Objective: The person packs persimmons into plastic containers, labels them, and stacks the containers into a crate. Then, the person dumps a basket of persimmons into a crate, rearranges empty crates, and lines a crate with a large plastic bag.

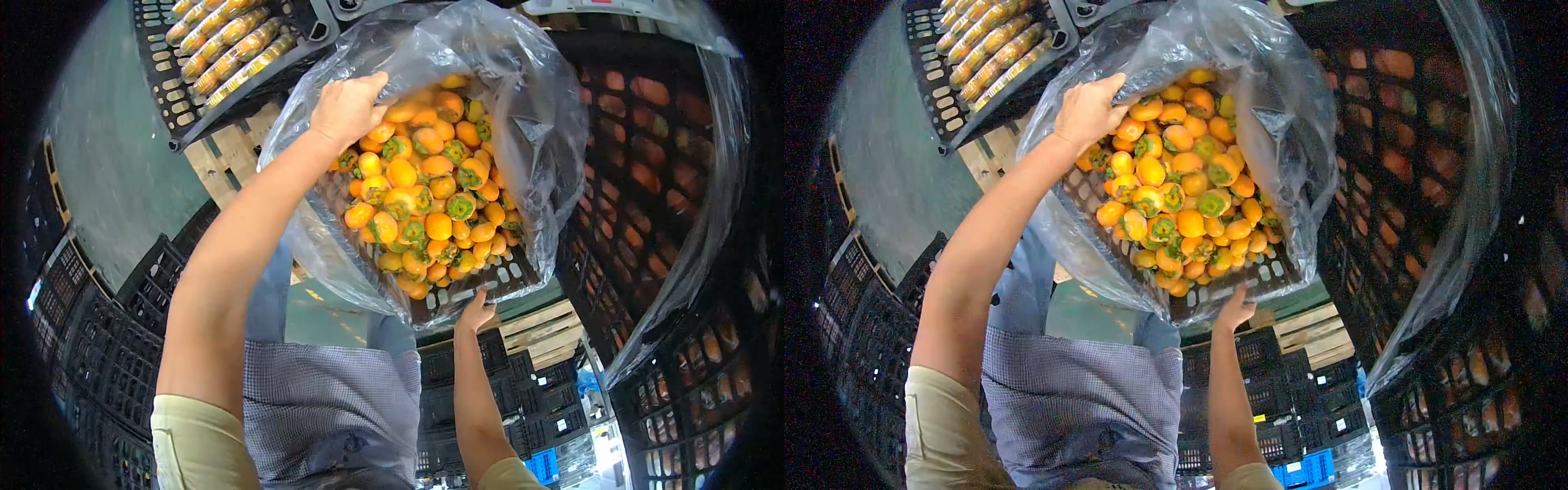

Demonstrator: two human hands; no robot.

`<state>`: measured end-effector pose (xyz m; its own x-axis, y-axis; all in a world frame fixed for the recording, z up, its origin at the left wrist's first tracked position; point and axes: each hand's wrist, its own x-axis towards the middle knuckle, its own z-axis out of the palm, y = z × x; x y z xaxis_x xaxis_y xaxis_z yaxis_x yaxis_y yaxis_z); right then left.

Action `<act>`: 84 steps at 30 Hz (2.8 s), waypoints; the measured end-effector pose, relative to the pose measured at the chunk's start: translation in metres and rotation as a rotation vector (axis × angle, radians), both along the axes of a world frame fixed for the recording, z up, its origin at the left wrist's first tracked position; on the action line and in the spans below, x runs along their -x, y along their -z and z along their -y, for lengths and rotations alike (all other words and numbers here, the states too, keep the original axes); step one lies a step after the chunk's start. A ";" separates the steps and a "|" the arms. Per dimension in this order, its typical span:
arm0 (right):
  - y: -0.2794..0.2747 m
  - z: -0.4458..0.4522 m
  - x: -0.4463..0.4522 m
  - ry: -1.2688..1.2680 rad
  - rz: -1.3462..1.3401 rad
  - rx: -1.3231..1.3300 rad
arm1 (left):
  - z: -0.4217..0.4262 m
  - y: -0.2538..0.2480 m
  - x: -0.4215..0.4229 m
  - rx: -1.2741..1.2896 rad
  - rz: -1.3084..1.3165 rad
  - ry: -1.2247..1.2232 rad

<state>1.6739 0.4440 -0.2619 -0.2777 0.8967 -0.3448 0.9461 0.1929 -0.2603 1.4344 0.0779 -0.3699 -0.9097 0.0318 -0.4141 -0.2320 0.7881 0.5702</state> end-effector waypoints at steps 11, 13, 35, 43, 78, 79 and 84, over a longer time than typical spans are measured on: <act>0.008 0.009 0.012 0.261 0.018 -0.143 | -0.012 0.044 0.001 0.054 -0.124 0.137; 0.015 -0.024 -0.023 0.163 -0.020 -0.004 | -0.020 0.039 -0.007 0.088 -0.210 0.133; -0.026 -0.100 -0.054 -0.191 0.075 0.168 | -0.151 -0.085 -0.154 0.592 -0.449 -0.028; -0.214 -0.236 -0.116 -0.206 0.040 0.591 | -0.149 -0.247 -0.321 0.286 0.196 -0.108; -0.563 -0.487 -0.549 0.030 -0.032 0.575 | -0.276 -0.725 -0.413 -0.476 0.289 -0.446; -0.565 -0.483 -0.553 0.003 -0.065 0.626 | -0.285 -0.733 -0.420 -0.517 0.216 -0.410; -0.571 -0.474 -0.493 -0.528 -0.220 0.666 | -0.301 -0.775 -0.547 -0.480 0.157 -0.471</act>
